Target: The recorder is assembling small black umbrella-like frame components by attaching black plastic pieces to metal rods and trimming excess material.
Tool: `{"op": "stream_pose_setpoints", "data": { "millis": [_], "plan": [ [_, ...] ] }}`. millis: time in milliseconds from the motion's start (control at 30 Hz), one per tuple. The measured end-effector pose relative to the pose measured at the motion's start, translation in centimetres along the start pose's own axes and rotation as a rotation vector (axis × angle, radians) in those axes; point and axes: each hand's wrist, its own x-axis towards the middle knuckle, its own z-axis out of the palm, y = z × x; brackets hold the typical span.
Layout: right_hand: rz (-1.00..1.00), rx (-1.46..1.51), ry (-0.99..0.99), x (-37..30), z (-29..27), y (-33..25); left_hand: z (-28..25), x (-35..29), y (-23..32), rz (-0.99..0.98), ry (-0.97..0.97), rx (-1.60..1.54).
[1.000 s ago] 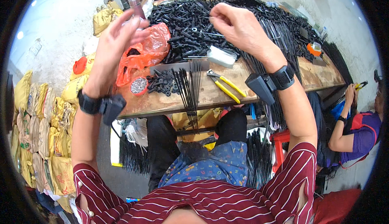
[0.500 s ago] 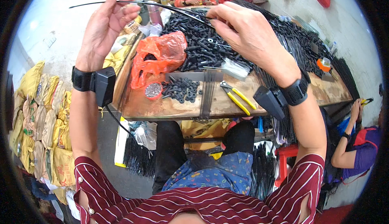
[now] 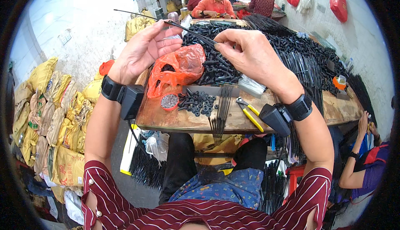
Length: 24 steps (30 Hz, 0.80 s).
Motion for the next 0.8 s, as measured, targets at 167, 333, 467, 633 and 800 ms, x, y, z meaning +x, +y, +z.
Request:
{"op": "stream_pose_setpoints", "data": {
  "millis": [167,333,467,633,800],
  "plan": [
    [-0.049,0.088,-0.013,-0.1,0.5,0.5,0.1,-0.4,-0.5,-0.194,-0.144,0.102],
    [-0.062,0.027,-0.010,0.0,1.0,0.7,-0.4,-0.4,-1.4,-0.097,-0.103,0.024],
    [0.052,0.052,-0.080,0.0,0.7,1.4,-0.5,-0.1,-1.5,-0.055,-0.002,0.006],
    [0.138,0.231,-0.134,-0.1,1.0,1.3,-0.6,0.4,-2.0,-0.095,0.026,-0.060],
    [0.185,0.279,-0.163,-0.2,-0.1,1.2,-1.0,1.3,0.2,0.110,0.124,-0.131]
  ]
}}
